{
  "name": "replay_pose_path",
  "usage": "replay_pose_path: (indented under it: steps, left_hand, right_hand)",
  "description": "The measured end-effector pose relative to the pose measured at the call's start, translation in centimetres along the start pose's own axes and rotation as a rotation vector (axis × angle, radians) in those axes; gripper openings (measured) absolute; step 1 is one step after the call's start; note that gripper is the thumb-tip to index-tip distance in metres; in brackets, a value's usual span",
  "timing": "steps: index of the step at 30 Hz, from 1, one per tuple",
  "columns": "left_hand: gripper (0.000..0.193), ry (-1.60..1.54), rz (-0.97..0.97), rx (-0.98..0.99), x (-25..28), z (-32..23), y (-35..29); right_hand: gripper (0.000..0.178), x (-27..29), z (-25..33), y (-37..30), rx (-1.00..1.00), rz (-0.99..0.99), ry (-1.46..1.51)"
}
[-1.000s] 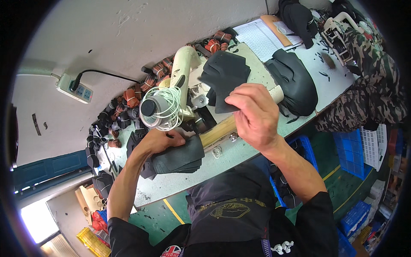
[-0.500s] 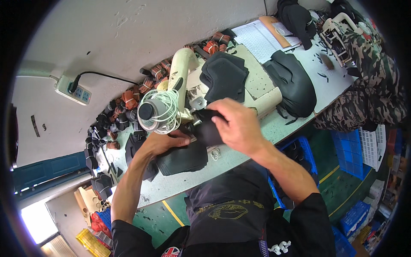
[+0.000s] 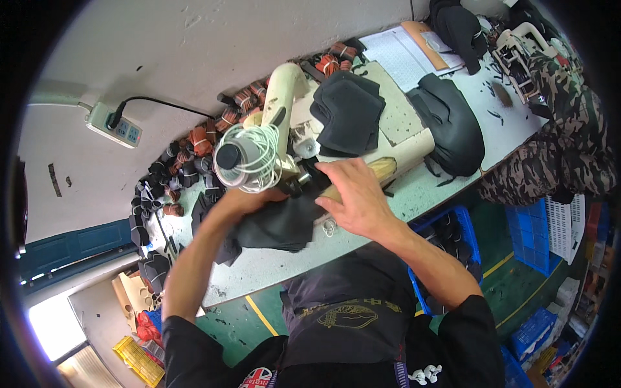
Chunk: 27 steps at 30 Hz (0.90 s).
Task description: The person assembles shoe parts by picking up cut fabric pieces and inserting smaller foam pads into them by hand.
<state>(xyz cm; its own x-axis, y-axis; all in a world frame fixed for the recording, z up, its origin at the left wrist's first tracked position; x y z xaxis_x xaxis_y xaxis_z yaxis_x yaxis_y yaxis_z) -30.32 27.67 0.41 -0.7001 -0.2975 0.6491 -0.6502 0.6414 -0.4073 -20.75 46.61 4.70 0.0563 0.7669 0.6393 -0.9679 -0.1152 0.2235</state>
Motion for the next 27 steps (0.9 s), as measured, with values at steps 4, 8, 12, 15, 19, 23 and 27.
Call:
replay_pose_path:
  steps: [4,8,12,15,19,23,27]
  left_hand:
    - [0.056,-0.149,0.046,0.041,0.3,-1.6,-0.6]
    - [0.031,-0.29,0.186,0.137,0.0,0.4,-2.9]
    - [0.016,-0.207,0.19,0.241,-0.1,1.8,-2.5]
    - [0.016,-0.203,0.22,0.221,0.2,2.9,-1.6]
    - [0.034,-0.211,0.057,0.042,2.2,-0.6,-0.5]
    - [0.04,0.071,-0.217,-0.099,-0.2,-1.0,-0.5]
    - [0.023,-0.239,0.251,0.324,-4.2,-0.8,-6.0]
  right_hand:
    - [0.039,0.9,-1.0,1.7,-0.137,-0.125,0.182]
    - [0.019,7.0,2.7,2.7,0.124,-0.31,0.178]
    - [0.022,7.0,1.9,1.8,0.325,-0.401,-0.152]
    - [0.019,3.2,-0.4,0.1,0.11,-0.219,-0.116]
    - [0.045,0.1,0.1,-0.4,-0.062,0.002,0.04]
    - [0.043,-0.6,-0.5,1.2,-0.086,-0.093,0.168]
    - [0.036,5.0,0.7,1.7,0.033,-0.117,0.134]
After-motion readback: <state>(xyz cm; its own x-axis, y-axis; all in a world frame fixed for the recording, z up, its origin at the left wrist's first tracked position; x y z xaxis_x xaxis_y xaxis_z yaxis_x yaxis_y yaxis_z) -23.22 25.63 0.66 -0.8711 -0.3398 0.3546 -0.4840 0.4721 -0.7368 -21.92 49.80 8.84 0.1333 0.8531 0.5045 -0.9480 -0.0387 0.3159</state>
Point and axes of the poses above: each hand's wrist, its own y-axis towards the middle knuckle, its own x-axis out of the back of the hand, z = x × y, the point moved 6 cm from there along y, towards the middle knuckle, and after that the axes turned 7 degrees about y, right-handed, at the moved point
